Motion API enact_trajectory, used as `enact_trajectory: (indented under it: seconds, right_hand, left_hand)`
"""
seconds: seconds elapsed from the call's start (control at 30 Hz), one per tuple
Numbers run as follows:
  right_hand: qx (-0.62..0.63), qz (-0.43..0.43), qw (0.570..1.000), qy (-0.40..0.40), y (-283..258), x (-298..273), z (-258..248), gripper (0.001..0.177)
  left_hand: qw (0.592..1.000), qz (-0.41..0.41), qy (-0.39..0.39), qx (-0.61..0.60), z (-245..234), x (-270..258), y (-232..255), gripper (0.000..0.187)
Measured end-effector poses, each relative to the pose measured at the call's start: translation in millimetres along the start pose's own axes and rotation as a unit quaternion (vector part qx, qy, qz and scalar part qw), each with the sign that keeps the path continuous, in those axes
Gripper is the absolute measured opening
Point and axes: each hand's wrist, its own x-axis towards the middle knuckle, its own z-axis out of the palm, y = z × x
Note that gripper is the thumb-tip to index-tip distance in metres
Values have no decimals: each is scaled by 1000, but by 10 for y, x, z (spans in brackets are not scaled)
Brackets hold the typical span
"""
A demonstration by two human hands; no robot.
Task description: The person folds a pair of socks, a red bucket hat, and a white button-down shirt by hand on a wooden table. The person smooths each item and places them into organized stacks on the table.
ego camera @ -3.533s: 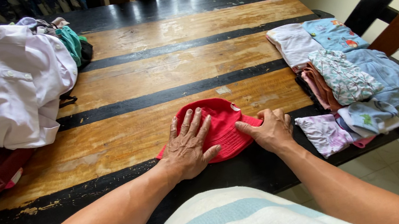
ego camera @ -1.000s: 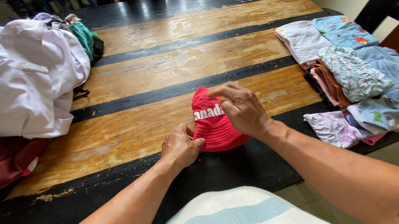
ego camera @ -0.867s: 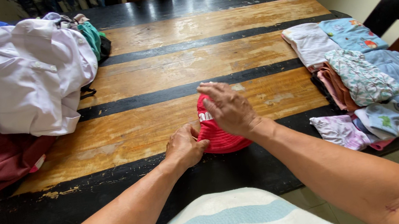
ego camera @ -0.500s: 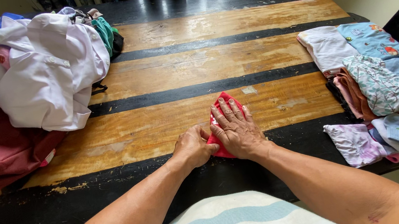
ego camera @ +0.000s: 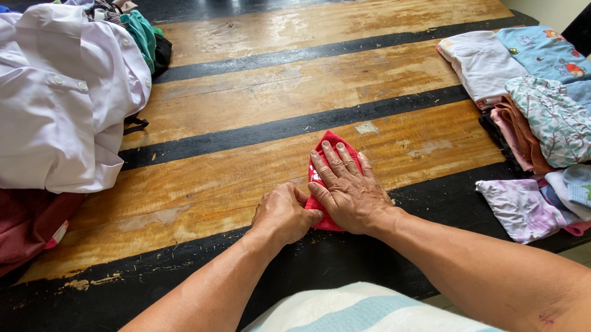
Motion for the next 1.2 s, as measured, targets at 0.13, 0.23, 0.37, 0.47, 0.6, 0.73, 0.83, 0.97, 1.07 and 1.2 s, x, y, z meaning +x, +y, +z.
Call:
enact_trajectory:
  seconds: [0.13,0.23,0.37,0.47,0.6,0.73,0.83,0.97,1.07,1.2]
  right_hand:
    - [6,-13,999,37,17,-7,38,69]
    - [67,-36,984,159,91,-47,45,67]
    - [123,138,947,261,165,-168,-86,65]
    - [216,342,908,109,198,-383,-297,58]
    - [349,391,849,66,136,-614,-410,55]
    - [458,383,802,19,79,-632,-442,47]
    - [477,384,790,0,-5,-667,-507,46]
    - [554,369,746,12,-163,-779,-564,54]
    - [593,329,733,49,-222,-869,-530,63]
    - [657,288,694,54,-224,-910,-504,66]
  left_hand:
    - [1000,6,-8,19,-28,-28,23,15]
    - [1000,9,-5,16,-41,-58,21,14]
    - [1000,-1,-23,15,-30,-56,12,14]
    - [1000,4,-12,26,-10,-27,-7,20]
    - [999,17,-13,28,-15,-15,-36,21]
    - [999,29,-24,33,-43,-38,-43,26]
    - [998,40,-26,34,-71,-46,-74,33]
    - [997,71,-13,29,-68,-56,-162,36]
    - [996,85,-13,16,-59,-51,-201,36]
    - [996,83,-7,26,-44,-42,-205,39]
